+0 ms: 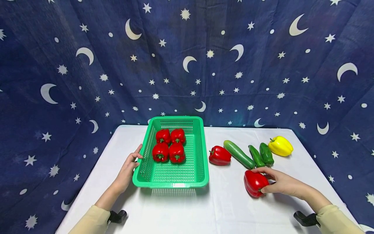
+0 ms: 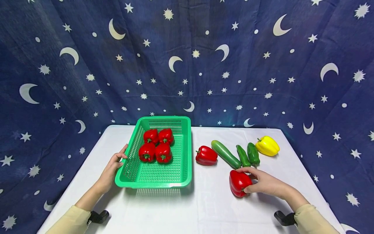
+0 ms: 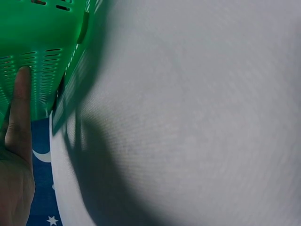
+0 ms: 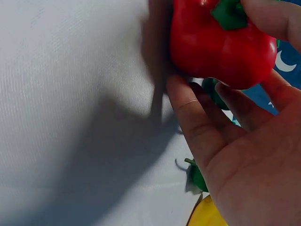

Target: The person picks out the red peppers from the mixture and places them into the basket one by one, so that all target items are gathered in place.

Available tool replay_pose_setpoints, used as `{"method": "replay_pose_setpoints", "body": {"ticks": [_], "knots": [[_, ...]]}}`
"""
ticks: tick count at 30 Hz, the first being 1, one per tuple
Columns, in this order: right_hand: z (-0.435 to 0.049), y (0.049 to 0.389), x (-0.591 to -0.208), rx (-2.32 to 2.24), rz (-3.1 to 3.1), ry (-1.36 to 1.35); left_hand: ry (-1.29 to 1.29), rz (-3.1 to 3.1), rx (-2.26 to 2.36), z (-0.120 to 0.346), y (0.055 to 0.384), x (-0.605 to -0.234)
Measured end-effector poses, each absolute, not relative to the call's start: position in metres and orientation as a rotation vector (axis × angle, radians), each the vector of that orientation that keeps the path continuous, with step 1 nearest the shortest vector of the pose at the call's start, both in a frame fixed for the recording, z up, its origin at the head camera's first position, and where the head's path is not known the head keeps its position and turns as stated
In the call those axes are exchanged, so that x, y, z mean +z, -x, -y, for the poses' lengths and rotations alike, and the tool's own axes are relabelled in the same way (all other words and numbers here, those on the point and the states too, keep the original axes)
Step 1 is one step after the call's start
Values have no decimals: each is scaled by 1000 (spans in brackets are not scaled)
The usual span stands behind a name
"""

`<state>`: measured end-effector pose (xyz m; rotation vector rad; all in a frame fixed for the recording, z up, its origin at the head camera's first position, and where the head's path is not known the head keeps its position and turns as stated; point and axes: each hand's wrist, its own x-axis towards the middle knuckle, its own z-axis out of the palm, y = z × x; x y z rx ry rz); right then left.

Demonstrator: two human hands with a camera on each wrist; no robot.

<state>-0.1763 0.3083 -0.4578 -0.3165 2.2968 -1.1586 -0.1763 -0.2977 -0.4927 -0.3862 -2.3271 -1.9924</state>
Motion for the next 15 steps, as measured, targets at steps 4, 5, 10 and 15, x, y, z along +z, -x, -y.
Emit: {"method": "replay_pose_setpoints", "body": {"ticks": [4, 5, 10, 15], "knots": [[-304, 175, -458, -1186, -2285, 332, 392, 2326, -1981, 297, 176, -492], [-303, 175, -458, -1192, -2281, 339, 395, 2326, -1978, 297, 176, -492], [-300, 174, -460, -1209, -2274, 338, 403, 2325, -1974, 297, 175, -492], [-297, 174, -461, -1209, -2261, 340, 408, 2321, -1980, 297, 175, -492]]}}
